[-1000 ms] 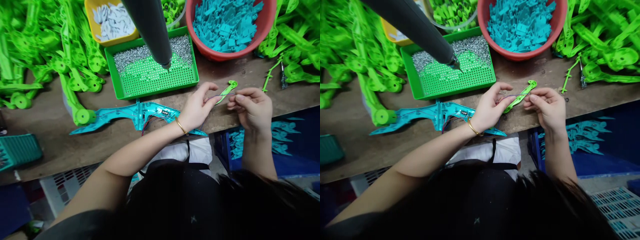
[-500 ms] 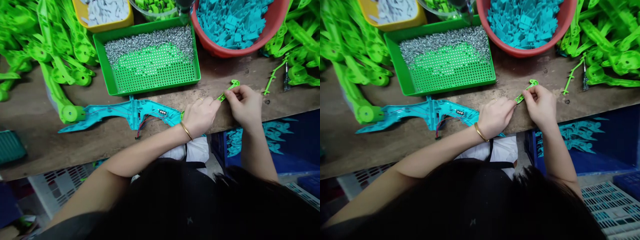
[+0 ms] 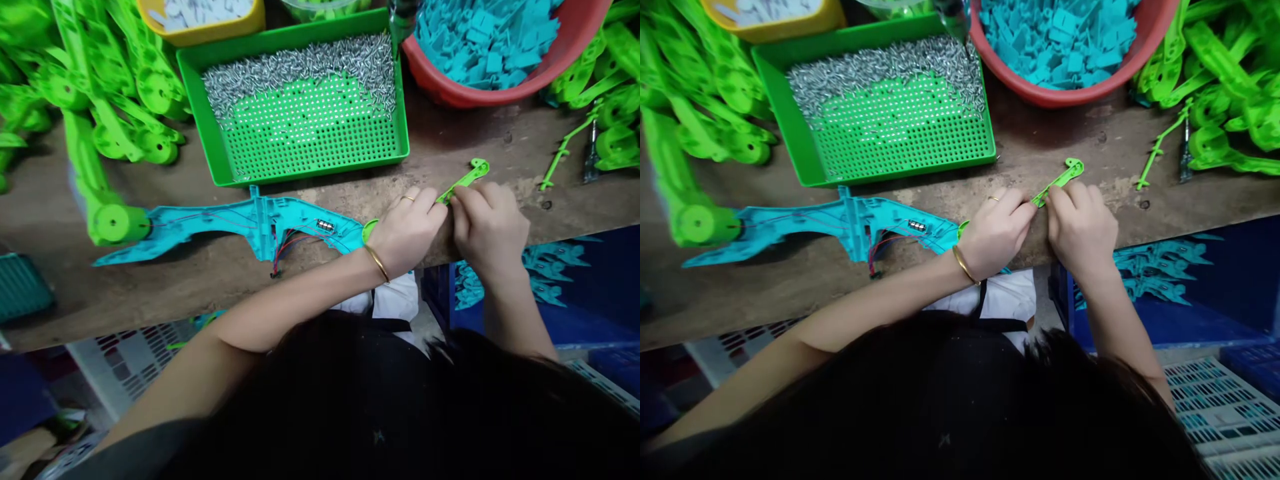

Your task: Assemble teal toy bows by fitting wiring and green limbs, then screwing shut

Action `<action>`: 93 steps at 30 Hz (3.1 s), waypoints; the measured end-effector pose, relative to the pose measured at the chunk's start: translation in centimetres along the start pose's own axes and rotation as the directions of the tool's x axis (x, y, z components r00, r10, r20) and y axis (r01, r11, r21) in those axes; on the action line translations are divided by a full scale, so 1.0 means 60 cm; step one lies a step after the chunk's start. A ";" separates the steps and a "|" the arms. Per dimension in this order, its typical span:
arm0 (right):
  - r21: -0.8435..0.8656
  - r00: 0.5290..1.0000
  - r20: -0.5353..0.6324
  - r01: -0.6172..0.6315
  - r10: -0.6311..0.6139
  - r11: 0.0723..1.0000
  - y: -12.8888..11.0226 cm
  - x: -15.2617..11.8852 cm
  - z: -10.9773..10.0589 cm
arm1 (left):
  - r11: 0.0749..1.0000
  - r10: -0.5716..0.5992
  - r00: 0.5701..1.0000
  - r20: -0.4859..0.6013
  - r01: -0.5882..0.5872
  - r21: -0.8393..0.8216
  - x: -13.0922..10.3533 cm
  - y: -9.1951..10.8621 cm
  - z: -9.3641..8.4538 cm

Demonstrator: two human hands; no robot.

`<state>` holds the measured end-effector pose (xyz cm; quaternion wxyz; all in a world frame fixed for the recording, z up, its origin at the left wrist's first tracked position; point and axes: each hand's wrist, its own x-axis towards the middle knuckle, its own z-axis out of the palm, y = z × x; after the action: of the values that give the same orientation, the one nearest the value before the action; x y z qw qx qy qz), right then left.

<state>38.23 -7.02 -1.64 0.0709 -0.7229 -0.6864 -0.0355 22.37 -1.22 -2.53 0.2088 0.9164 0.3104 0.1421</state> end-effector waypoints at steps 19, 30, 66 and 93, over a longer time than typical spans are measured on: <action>0.014 0.989 -0.141 0.049 -0.047 0.999 0.000 -0.029 0.012 | 0.981 -0.136 0.990 -0.023 0.131 -0.145 -0.038 -0.025 -0.051; 0.043 0.999 -0.044 -0.016 0.017 0.999 -0.010 -0.027 -0.006 | 0.942 -0.176 0.984 -0.012 0.165 -0.291 -0.039 -0.034 -0.065; 0.263 0.912 -0.402 0.194 -0.075 0.945 -0.096 -0.063 0.026 | 0.966 -0.002 0.991 0.134 0.037 -0.256 -0.059 -0.044 -0.080; 0.407 0.961 -0.275 0.134 -0.019 0.904 -0.107 -0.074 0.024 | 0.993 0.031 0.998 -0.059 -0.038 -0.112 -0.107 -0.050 -0.031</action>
<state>31.53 -10.88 -3.39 0.3148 -0.6515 -0.6901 0.0145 15.20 -2.56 -3.15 0.2489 0.9039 0.2919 0.1893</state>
